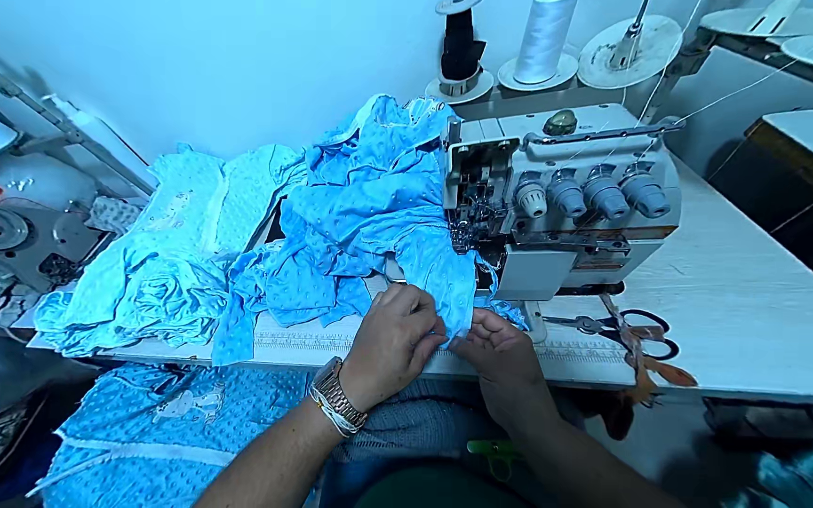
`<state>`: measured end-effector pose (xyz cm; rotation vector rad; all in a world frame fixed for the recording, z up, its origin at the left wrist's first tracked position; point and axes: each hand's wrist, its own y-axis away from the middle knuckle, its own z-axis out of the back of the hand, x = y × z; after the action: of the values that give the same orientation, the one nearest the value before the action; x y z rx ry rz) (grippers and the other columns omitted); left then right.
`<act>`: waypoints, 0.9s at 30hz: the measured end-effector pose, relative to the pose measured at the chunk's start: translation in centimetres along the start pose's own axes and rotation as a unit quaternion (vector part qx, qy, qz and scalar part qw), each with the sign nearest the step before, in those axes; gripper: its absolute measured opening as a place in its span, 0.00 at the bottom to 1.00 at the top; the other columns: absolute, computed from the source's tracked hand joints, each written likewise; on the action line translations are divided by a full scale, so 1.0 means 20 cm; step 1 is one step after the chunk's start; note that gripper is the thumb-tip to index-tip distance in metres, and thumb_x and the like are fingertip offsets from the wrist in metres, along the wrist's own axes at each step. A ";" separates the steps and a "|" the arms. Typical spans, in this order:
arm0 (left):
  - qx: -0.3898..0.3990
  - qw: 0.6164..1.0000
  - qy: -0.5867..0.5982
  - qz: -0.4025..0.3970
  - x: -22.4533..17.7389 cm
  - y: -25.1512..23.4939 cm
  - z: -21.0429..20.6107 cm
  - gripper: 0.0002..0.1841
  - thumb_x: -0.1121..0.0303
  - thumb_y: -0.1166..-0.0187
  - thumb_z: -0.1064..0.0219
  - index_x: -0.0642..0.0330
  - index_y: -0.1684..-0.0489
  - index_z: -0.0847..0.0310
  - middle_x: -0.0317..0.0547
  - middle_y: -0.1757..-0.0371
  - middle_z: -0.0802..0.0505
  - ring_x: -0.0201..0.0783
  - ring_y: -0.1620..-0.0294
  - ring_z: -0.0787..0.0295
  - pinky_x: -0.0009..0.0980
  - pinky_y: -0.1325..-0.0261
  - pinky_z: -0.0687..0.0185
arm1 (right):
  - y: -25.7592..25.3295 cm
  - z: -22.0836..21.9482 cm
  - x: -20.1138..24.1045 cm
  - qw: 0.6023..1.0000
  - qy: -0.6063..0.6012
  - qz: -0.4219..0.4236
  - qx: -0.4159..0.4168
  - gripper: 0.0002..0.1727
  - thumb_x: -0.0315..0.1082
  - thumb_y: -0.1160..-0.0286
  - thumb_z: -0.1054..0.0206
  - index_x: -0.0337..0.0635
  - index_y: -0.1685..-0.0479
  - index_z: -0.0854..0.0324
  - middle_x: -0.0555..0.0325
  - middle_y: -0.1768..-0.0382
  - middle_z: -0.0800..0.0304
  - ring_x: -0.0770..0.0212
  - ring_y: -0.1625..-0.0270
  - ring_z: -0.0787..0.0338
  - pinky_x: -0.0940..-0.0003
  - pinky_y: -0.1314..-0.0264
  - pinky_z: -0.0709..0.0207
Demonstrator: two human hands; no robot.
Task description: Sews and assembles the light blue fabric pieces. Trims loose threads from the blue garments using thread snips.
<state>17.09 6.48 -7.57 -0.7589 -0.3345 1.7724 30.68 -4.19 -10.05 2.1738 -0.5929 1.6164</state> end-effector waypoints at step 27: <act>-0.096 0.988 0.030 -0.115 -0.08 0.04 -0.03 0.08 0.72 0.25 0.31 0.64 0.64 0.05 0.44 0.68 0.10 0.36 0.62 0.15 0.28 0.54 0.20 | 0.09 0.08 0.03 0.998 0.028 0.023 0.051 0.13 0.19 0.25 0.35 0.39 0.75 0.10 0.59 0.72 0.13 0.71 0.76 0.20 0.82 0.72 0.24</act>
<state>17.19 4.61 -7.95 -0.8710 -0.5373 1.5111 31.23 -6.55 -9.83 2.1938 -0.5599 1.7621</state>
